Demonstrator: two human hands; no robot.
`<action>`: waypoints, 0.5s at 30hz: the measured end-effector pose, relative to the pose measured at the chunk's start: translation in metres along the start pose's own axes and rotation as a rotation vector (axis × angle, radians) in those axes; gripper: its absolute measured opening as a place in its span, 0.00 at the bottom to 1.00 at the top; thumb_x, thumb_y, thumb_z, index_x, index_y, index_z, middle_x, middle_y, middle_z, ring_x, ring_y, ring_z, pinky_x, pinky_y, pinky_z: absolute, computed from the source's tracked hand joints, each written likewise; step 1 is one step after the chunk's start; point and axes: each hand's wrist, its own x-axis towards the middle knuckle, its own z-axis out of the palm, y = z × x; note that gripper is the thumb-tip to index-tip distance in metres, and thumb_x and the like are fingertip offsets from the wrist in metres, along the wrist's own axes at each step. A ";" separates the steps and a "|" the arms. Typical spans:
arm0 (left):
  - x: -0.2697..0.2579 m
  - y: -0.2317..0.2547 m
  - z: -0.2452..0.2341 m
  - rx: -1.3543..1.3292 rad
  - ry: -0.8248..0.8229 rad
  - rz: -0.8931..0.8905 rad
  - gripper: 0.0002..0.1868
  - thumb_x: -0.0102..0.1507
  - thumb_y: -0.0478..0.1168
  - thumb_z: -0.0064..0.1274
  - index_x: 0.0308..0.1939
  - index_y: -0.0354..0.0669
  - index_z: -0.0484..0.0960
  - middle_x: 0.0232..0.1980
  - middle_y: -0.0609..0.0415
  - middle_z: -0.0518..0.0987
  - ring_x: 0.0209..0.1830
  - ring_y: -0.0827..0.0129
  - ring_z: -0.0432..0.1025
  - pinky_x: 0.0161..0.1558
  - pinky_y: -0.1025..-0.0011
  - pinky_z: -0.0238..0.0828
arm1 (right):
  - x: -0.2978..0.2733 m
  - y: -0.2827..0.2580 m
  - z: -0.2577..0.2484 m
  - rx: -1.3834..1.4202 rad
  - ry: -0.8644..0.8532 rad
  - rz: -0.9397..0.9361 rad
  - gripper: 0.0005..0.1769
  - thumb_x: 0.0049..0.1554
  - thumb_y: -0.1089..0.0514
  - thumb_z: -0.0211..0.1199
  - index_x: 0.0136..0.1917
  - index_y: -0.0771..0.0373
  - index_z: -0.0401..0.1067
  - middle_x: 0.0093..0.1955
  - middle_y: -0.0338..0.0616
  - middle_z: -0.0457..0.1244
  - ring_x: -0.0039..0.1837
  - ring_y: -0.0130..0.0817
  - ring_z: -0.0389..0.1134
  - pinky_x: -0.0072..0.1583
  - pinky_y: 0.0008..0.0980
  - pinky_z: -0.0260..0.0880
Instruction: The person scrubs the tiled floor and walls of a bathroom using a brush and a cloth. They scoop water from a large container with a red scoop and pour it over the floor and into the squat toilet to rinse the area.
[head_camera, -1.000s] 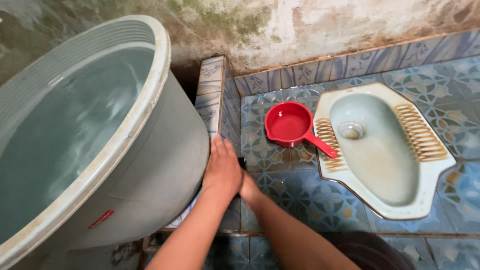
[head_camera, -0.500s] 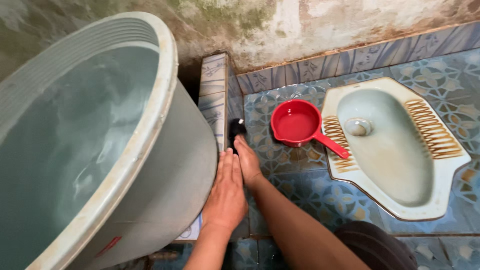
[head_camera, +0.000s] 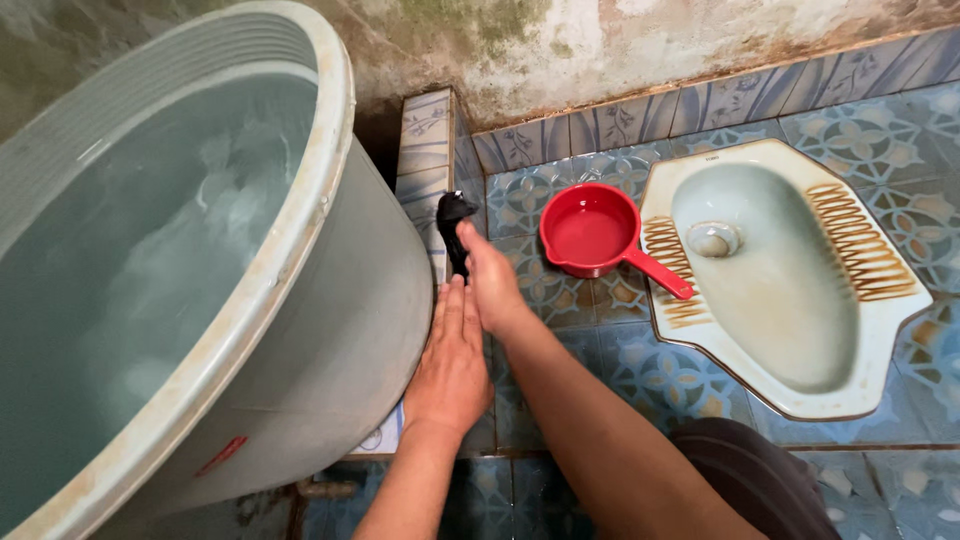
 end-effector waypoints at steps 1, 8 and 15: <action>0.001 0.001 -0.001 -0.003 -0.009 -0.010 0.41 0.56 0.28 0.42 0.75 0.28 0.51 0.83 0.41 0.43 0.82 0.51 0.40 0.77 0.61 0.39 | -0.003 0.000 -0.003 -0.129 0.056 -0.011 0.27 0.66 0.41 0.58 0.61 0.68 0.70 0.59 0.38 0.64 0.62 0.28 0.62 0.63 0.33 0.60; 0.001 0.006 -0.004 -0.095 0.049 0.005 0.41 0.58 0.31 0.42 0.76 0.31 0.51 0.82 0.39 0.46 0.82 0.49 0.42 0.76 0.60 0.41 | -0.078 0.007 -0.011 -0.127 0.185 0.246 0.33 0.65 0.40 0.49 0.66 0.70 0.71 0.64 0.52 0.68 0.63 0.40 0.68 0.65 0.38 0.66; -0.008 -0.002 -0.009 -0.332 0.187 0.087 0.39 0.57 0.33 0.42 0.74 0.33 0.58 0.81 0.35 0.51 0.81 0.44 0.47 0.77 0.58 0.44 | -0.144 -0.029 0.030 0.259 -0.223 0.060 0.30 0.68 0.44 0.42 0.72 0.67 0.66 0.72 0.46 0.64 0.74 0.37 0.62 0.75 0.35 0.58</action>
